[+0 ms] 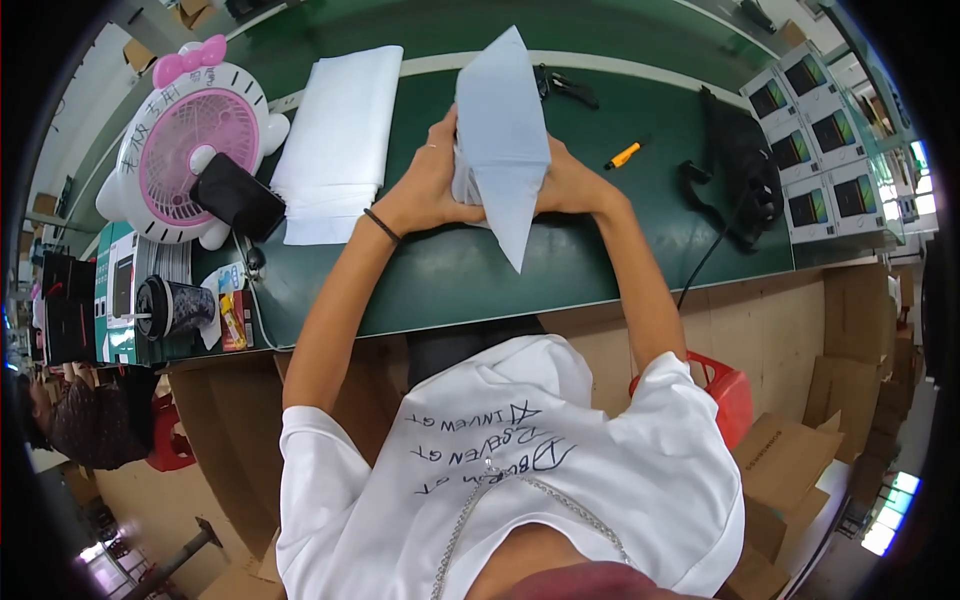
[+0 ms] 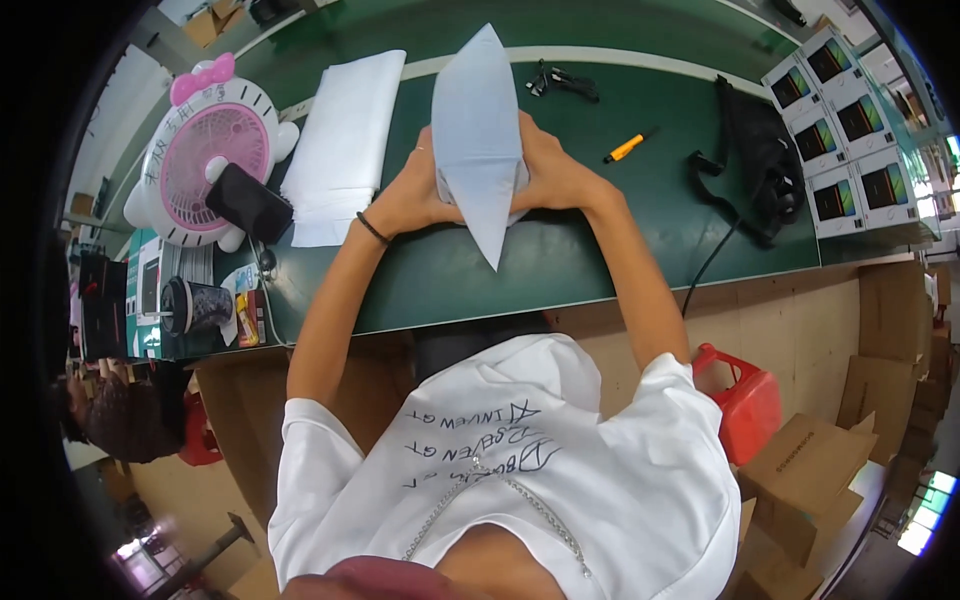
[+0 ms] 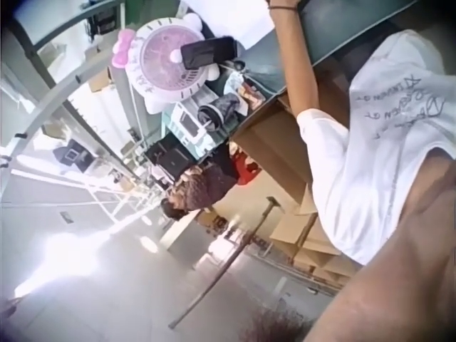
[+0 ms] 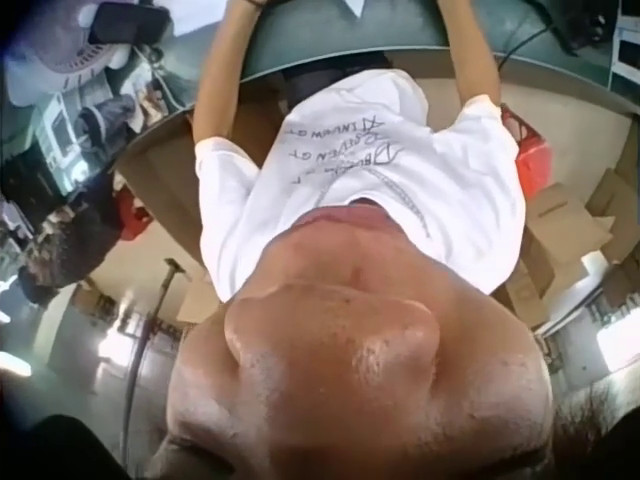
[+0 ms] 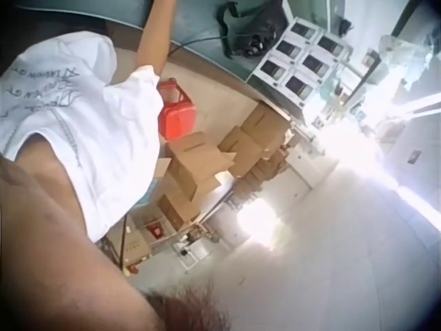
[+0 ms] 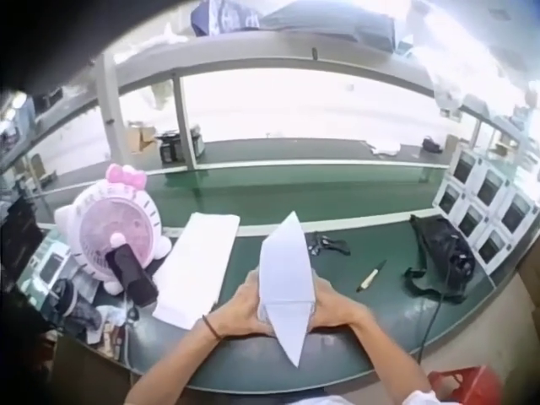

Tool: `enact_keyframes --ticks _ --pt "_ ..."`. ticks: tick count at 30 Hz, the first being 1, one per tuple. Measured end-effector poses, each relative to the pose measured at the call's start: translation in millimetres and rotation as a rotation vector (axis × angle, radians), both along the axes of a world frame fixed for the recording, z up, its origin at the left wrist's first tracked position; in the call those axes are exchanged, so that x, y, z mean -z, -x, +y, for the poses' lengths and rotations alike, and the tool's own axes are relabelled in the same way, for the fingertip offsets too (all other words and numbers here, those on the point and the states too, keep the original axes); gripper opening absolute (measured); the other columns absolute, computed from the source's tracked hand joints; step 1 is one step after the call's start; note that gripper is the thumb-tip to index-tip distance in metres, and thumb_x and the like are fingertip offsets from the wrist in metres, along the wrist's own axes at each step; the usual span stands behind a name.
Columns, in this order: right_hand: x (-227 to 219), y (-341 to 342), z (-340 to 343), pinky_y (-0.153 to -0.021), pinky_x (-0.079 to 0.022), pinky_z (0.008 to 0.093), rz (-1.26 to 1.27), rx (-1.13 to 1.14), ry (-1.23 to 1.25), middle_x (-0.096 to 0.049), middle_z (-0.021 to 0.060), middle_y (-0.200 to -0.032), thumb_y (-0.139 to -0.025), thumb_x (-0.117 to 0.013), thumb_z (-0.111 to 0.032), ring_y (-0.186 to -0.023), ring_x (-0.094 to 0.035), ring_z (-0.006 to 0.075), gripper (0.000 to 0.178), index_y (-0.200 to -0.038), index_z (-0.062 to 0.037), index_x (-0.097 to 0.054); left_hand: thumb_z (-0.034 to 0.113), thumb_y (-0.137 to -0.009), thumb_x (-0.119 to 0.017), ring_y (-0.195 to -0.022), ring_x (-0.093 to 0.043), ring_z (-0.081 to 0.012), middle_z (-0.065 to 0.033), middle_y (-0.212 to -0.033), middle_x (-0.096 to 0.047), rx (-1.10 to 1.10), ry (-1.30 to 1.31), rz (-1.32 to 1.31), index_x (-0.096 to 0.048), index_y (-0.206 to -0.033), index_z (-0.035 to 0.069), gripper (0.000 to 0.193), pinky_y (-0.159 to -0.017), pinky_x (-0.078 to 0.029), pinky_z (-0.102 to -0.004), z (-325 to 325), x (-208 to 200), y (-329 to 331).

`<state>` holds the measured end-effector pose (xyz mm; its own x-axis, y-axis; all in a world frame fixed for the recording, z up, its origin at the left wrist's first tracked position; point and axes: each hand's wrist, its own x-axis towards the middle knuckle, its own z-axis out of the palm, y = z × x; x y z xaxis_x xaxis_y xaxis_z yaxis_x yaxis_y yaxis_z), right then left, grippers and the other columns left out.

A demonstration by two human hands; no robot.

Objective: Packing electronic devices into foam bags and placing them into product boxes.

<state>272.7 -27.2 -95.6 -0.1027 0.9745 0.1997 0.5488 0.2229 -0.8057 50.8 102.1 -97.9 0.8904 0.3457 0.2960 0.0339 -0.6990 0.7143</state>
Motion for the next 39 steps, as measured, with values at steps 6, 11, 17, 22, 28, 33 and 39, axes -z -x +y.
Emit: enact_keyframes --ticks 6,11,17,22,28,33,39 --pt "-11.5 -4.1 -1.9 -0.112 -0.042 0.0447 -0.042 0.069 -0.055 -0.051 0.0216 -0.148 -0.063 -0.094 -0.040 -0.136 -0.052 0.0381 0.121 -0.158 -0.0030 -0.028 0.037 -0.065 -0.092 -0.134 -0.050 -0.0399 -0.0252 -0.148 -0.045 -0.054 0.057 -0.089 -0.018 -0.159 -0.002 0.126 -0.113 -0.041 -0.0447 -8.4 -4.2 0.4" --pt "-100.9 -0.2 -34.6 -0.096 -0.052 0.0355 0.142 0.007 0.075 -0.067 0.0209 -0.125 -0.093 -0.072 -0.049 -0.114 -0.065 0.0290 0.074 -0.148 -0.0065 -0.049 0.051 -0.100 -0.062 -0.133 -0.053 -0.0262 -0.0142 -0.147 -0.051 0.174 1.230 -0.146 -0.039 -0.151 0.002 0.075 -0.112 -0.043 -0.0402 -61.7 -57.6 2.8" --pt "-134.2 13.0 -18.2 -0.062 -0.050 0.0279 -0.170 0.207 0.169 -0.070 0.0054 -0.086 -0.086 -0.079 -0.051 -0.072 -0.061 0.0122 0.056 -0.113 -0.0020 -0.073 0.073 -0.102 -0.024 -0.143 -0.044 -0.0339 -0.0122 -0.160 -0.038 0.389 1.884 -0.530 -0.033 -0.158 0.013 0.082 -0.118 -0.037 -0.0519 -99.1 -70.0 9.8" --pt "-131.9 2.4 7.6 -0.066 -0.051 0.0268 -0.288 0.210 0.417 -0.070 0.0057 -0.082 -0.089 -0.075 -0.055 -0.074 -0.062 0.0123 0.056 -0.104 -0.0008 -0.076 0.068 -0.104 -0.029 -0.138 -0.050 -0.0348 -0.0183 -0.155 -0.045 0.345 1.732 -0.411 -0.033 -0.157 0.009 0.079 -0.117 -0.040 -0.0466 -120.3 -63.3 23.7" --pt "-126.2 -19.9 -40.3 -0.069 -0.051 0.0252 -0.115 0.256 0.322 -0.065 0.0082 -0.102 -0.087 -0.080 -0.029 -0.081 -0.065 0.0124 0.067 -0.144 -0.0076 -0.052 0.008 -0.085 -0.075 -0.127 -0.059 -0.0340 -0.0153 -0.141 -0.059 -0.222 -0.072 -0.125 -0.060 -0.137 0.011 0.054 -0.107 -0.048 -0.0389 -111.1 -111.4 79.2" --pt "-145.5 -9.1 -56.0 -0.070 -0.051 0.0230 0.139 0.177 0.176 -0.063 0.0057 -0.101 -0.083 -0.079 -0.006 -0.082 -0.065 0.0109 0.067 -0.144 -0.0083 -0.051 0.003 -0.080 -0.076 -0.133 -0.056 -0.0323 -0.0040 -0.140 -0.062 -0.232 -0.738 -0.183 -0.070 -0.117 0.014 0.039 -0.104 -0.052 -0.0418 -46.0 -95.6 75.7" --pt "-158.0 -20.7 -59.9 -0.076 -0.052 0.0232 0.136 0.359 -0.040 -0.066 0.0060 -0.100 -0.090 -0.069 0.000 -0.082 -0.065 0.0092 0.048 -0.136 -0.0032 -0.056 0.003 -0.083 -0.075 -0.125 -0.062 -0.0335 -0.0063 -0.131 -0.068 -0.141 -0.500 -0.115 -0.058 -0.089 0.005 0.018 -0.099 -0.053 -0.0409 -35.7 -135.8 92.1"
